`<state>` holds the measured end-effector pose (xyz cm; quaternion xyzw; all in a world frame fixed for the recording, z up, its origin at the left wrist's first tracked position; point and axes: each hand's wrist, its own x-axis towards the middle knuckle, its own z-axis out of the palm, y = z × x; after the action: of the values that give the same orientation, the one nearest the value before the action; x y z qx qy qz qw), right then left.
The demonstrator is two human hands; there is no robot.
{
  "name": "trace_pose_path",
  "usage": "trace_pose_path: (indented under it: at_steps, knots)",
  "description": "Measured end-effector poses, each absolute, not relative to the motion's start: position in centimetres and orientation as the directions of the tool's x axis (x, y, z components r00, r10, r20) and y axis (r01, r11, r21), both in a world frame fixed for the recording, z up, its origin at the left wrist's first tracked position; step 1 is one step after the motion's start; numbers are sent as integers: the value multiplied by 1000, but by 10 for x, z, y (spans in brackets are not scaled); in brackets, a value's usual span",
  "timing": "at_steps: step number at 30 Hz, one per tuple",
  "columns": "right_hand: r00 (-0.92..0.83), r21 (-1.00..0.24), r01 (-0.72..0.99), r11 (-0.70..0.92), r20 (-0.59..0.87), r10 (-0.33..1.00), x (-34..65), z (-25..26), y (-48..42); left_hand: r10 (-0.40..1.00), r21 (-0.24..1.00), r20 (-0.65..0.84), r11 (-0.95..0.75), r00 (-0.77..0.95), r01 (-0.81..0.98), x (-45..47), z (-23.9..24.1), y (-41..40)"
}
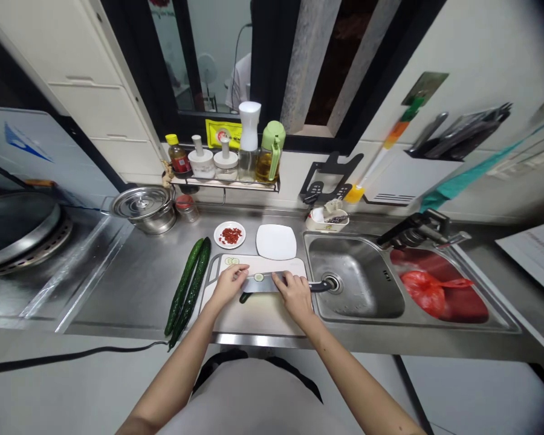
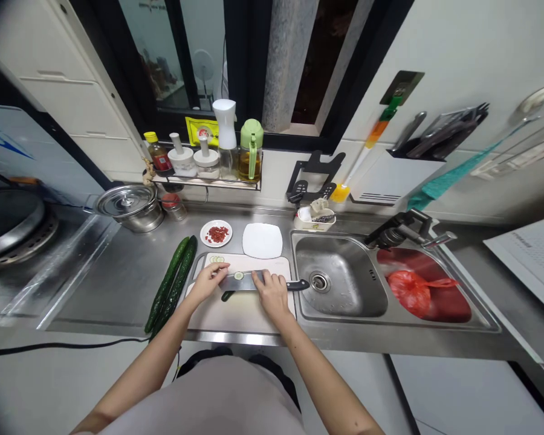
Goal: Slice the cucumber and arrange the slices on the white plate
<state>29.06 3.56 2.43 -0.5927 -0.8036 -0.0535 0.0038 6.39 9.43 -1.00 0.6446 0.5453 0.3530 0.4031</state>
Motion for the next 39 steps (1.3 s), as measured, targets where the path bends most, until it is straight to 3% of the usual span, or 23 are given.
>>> trace_pose_path:
  at_steps: [3, 7, 18, 30, 39]
  knots:
    - [-332, 96, 941, 325, 78, 940, 288, 23, 33, 953, 791, 16, -198, 303, 579, 74, 8, 87]
    - [-356, 105, 932, 347, 93, 930, 289, 18, 26, 943, 690, -25, -224, 331, 688, 85, 16, 78]
    - [-368, 112, 927, 358, 88, 926, 301, 1, 16, 946, 698, -59, -188, 317, 691, 100, 5, 75]
    - [-345, 112, 936, 333, 107, 933, 313, -8, 17, 980, 768, -125, -5, 158, 640, 96, -9, 98]
    - [-287, 58, 957, 283, 101, 952, 323, -20, 12, 983, 647, -175, 155, -51, 747, 73, -42, 146]
